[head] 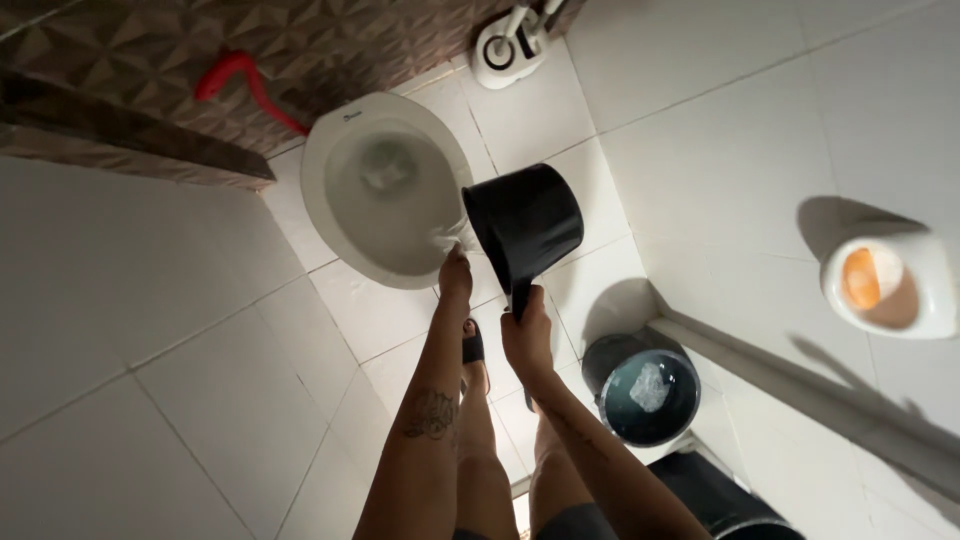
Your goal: The recorder prepares for and cleans a bathroom by tying back a curtain, filling buckets with water, pouring water into the toilet, and cleaning a brush.
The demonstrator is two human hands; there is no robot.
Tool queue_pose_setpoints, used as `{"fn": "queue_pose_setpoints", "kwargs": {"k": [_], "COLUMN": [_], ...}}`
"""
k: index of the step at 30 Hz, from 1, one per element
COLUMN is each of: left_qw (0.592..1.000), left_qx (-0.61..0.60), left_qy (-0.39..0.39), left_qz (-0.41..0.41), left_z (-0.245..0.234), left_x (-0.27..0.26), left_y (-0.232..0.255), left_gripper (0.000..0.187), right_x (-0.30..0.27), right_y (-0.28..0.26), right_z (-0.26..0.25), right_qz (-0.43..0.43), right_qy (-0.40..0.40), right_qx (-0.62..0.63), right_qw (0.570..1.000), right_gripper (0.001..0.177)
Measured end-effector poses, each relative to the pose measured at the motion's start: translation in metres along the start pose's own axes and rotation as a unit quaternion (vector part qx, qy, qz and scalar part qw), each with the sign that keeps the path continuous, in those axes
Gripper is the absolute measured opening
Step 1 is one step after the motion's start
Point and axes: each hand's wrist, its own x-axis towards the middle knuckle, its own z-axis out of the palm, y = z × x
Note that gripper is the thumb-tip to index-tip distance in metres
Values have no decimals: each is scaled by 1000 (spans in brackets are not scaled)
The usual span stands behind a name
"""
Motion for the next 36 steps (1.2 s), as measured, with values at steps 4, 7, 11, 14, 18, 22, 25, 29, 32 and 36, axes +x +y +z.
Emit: {"fn": "queue_pose_setpoints", "kwargs": {"k": [4, 7, 11, 14, 18, 22, 25, 29, 32, 36], "left_qw": [998, 999, 988, 982, 972, 947, 951, 943, 942, 934], "left_qx": [20, 5, 97, 127, 119, 161, 189, 183, 219, 282], "left_qy": [-21, -48, -96, -127, -184, -225, -219, -241, -212, -194], "left_qz": [60, 21, 75, 61, 84, 162, 109, 138, 140, 102], "left_z": [2, 13, 48, 82, 124, 156, 177, 197, 210, 228], "left_x": [8, -4, -11, -54, -76, -79, -104, -127, -181, -258], "left_y": [-27, -29, -49, -30, -50, -93, -116, -162, -186, -233], "left_gripper": [53, 47, 52, 53, 56, 42, 40, 57, 52, 49], "right_x": [-3, -3, -21, -34, -56, -81, -107, -144, -184, -257], "right_y": [-17, -6, 15, 42, 65, 109, 139, 188, 229, 290], "right_z": [-23, -40, -75, -94, -121, -140, -157, -181, -207, -239], "right_qz": [118, 221, 196, 113, 64, 71, 72, 157, 254, 309], "right_qy": [-29, 3, 53, 113, 175, 217, 241, 228, 168, 149], "right_qx": [142, 246, 167, 62, 26, 18, 69, 251, 467, 691], "right_qw": [982, 944, 965, 985, 982, 973, 965, 928, 830, 637], "right_gripper": [32, 37, 34, 37, 39, 34, 43, 46, 44, 34]}}
